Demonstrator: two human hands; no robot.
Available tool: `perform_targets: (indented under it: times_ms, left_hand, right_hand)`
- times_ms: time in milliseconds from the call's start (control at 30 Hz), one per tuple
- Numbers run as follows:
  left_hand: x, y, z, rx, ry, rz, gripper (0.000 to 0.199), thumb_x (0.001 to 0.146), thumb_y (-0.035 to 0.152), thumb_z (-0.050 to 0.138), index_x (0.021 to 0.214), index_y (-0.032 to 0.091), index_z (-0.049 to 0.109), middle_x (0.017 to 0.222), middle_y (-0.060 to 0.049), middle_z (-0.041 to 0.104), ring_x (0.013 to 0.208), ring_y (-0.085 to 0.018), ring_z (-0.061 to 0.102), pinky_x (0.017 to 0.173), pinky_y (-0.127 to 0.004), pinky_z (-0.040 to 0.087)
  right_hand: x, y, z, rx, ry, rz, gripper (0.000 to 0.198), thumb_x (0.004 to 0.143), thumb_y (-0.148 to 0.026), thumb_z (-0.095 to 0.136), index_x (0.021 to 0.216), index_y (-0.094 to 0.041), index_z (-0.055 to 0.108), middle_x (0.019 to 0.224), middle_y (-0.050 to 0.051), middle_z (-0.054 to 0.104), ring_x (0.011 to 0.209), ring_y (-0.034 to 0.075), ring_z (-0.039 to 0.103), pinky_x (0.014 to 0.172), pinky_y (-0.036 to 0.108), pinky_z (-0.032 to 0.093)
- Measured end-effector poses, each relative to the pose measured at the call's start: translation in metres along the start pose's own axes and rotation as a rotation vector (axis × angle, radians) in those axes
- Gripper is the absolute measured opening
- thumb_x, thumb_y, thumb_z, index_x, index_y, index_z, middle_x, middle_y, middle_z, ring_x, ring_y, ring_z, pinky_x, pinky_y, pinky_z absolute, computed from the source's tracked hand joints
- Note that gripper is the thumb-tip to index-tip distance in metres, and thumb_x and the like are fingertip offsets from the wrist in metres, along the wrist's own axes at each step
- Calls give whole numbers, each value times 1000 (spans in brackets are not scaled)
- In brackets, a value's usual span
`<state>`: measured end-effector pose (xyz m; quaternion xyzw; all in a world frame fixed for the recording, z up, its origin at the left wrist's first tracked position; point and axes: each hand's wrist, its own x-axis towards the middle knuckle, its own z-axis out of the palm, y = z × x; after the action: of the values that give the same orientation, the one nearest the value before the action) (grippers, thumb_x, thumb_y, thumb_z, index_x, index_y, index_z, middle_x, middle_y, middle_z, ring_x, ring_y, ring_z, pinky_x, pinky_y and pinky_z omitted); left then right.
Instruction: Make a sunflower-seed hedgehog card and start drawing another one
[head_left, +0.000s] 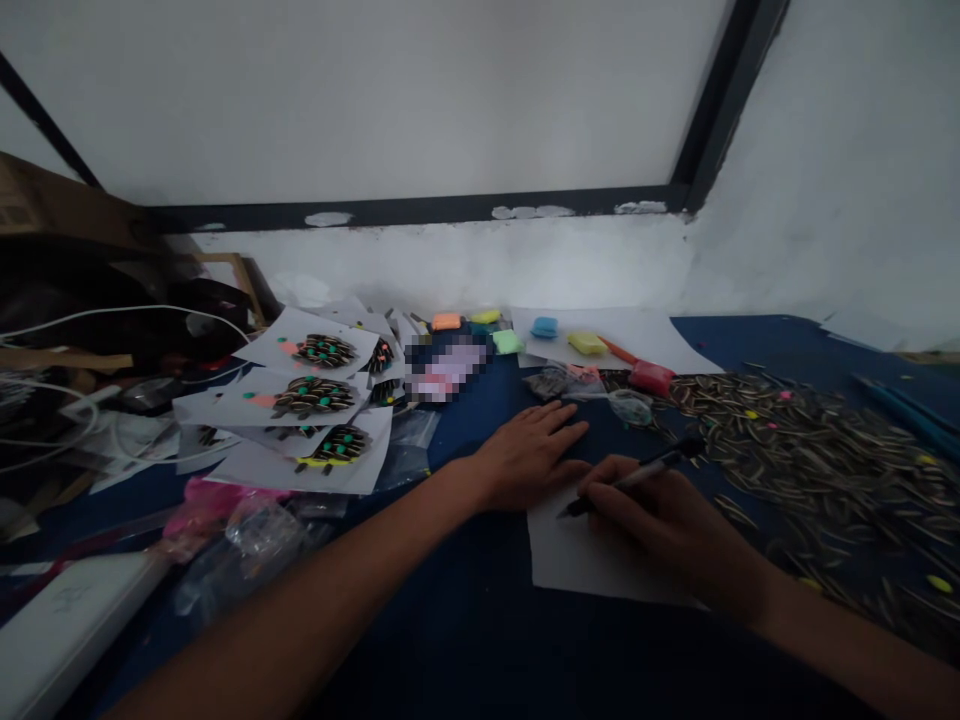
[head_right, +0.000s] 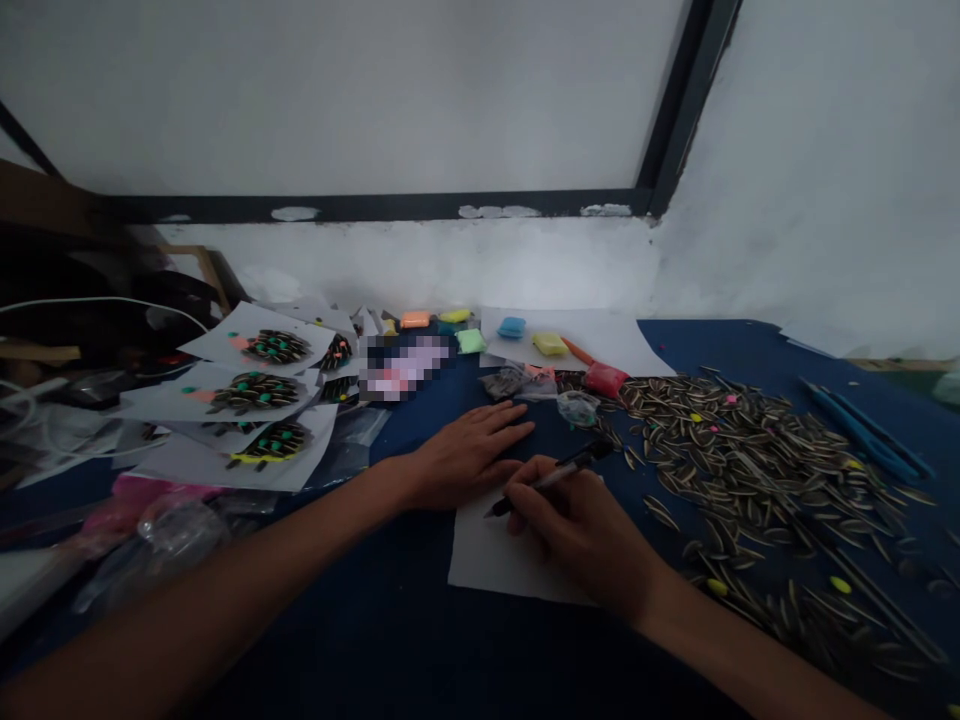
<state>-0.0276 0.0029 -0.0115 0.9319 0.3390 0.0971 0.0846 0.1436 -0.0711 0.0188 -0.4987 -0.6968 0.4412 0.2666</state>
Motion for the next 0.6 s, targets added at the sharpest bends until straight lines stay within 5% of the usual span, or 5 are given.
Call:
perform_targets:
  times_ms: [367,600]
  left_hand:
    - [0,3,-3,-10,-24,-22,55,96,45,35,143,15,35,153,-10,25,142,-23,18,115,-39,19]
    - [1,-3,0,-43,3,-6,54,97,47,34,141,17,38,152,-10,27,142,-22,20,115,-38,20]
  right_hand:
    - [1,4,2,42,14,-39,39,84,-53,50,68,-20,63,68,3,66,49,11,54,50,25,47]
    - [0,7,-1,-9,32,10,41,86,-51,51,64,-18,62,52,-2,52,43,9,47,43,22,37]
